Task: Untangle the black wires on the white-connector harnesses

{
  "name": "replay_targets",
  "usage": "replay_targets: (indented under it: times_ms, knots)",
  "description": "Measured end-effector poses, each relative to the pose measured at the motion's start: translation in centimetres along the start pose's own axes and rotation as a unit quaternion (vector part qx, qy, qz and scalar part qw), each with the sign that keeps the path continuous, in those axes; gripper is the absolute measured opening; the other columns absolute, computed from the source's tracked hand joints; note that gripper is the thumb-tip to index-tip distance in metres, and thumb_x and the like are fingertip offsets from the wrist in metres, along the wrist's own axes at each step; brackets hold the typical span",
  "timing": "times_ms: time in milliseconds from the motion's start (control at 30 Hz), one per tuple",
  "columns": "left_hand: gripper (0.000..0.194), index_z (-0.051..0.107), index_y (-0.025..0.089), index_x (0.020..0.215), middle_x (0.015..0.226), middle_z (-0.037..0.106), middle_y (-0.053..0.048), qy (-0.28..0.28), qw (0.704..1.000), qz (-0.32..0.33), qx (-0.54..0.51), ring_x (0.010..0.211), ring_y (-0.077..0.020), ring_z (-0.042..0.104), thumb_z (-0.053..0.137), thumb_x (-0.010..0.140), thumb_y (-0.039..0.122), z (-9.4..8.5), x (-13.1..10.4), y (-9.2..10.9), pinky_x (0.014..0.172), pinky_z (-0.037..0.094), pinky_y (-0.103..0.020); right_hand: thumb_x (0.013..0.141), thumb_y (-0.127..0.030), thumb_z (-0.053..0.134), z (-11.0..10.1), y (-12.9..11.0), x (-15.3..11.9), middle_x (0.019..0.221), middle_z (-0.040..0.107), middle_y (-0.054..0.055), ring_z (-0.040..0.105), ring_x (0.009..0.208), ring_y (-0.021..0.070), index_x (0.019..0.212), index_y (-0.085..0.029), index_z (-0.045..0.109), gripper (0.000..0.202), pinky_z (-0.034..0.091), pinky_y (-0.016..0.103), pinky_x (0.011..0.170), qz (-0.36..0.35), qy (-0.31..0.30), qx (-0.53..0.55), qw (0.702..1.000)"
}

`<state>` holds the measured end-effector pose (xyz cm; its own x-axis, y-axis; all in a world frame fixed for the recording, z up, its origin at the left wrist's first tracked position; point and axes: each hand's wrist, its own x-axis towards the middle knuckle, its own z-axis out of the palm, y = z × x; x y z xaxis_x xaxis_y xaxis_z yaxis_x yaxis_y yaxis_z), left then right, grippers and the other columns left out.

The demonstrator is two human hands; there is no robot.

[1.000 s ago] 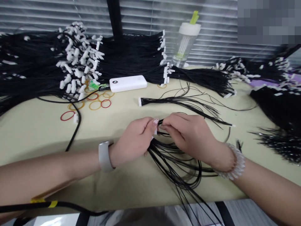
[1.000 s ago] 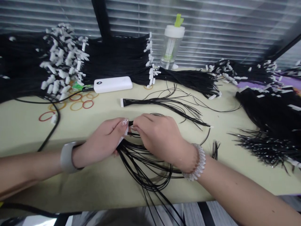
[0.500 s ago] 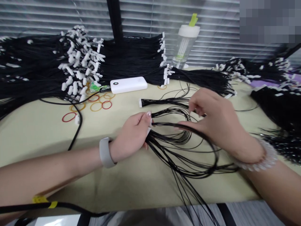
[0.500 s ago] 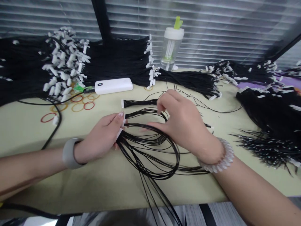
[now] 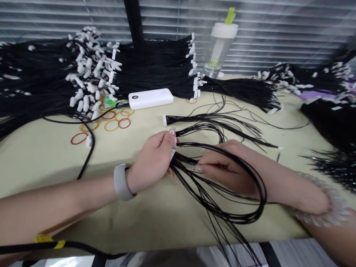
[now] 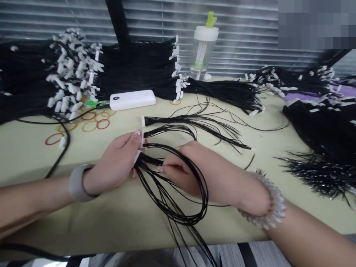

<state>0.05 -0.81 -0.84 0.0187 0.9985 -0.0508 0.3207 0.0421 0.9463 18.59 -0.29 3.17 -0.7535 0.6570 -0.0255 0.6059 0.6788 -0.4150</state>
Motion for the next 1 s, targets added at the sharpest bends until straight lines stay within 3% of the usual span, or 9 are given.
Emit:
replay_targets:
  times_ms: [233, 733, 1000]
  knots:
    - [0.036, 0.048, 0.017, 0.069, 0.051, 0.044, 0.004, 0.011, 0.999, 0.02, 0.042, 0.038, -0.0071, 0.042, 0.035, 0.082, 0.048, -0.1, -0.2, 0.1, 0.034, 0.033, -0.017, 0.084, -0.02, 0.035, 2.4, -1.1, 1.3, 0.061, 0.054, -0.003, 0.044, 0.057, 0.0075, 0.064, -0.017, 0.051, 0.026, 0.034, 0.021, 0.059, 0.0, 0.027, 0.057, 0.998]
    - [0.036, 0.044, 0.019, 0.067, 0.04, 0.039, 0.006, -0.01, 1.0, -0.009, 0.004, 0.03, -0.0087, 0.043, 0.034, 0.082, 0.05, 0.0, -0.2, 0.5, 0.029, 0.033, -0.018, 0.083, -0.02, 0.034, 2.6, -1.1, 1.3, 0.057, 0.052, -0.001, 0.042, 0.049, 0.0084, 0.073, -0.017, 0.052, 0.021, 0.026, 0.023, 0.049, -0.015, 0.066, -0.063, 0.996]
    - [0.036, 0.043, 0.019, 0.066, 0.045, 0.04, 0.006, -0.032, 0.999, 0.004, 0.013, 0.032, -0.008, 0.044, 0.032, 0.083, 0.049, -0.1, -0.2, 0.5, 0.032, 0.036, -0.018, 0.082, -0.017, 0.036, 2.4, -1.0, 1.1, 0.056, 0.049, -0.003, 0.042, 0.049, 0.0066, 0.073, -0.017, 0.051, 0.017, 0.028, 0.02, 0.05, -0.016, 0.062, -0.024, 0.998]
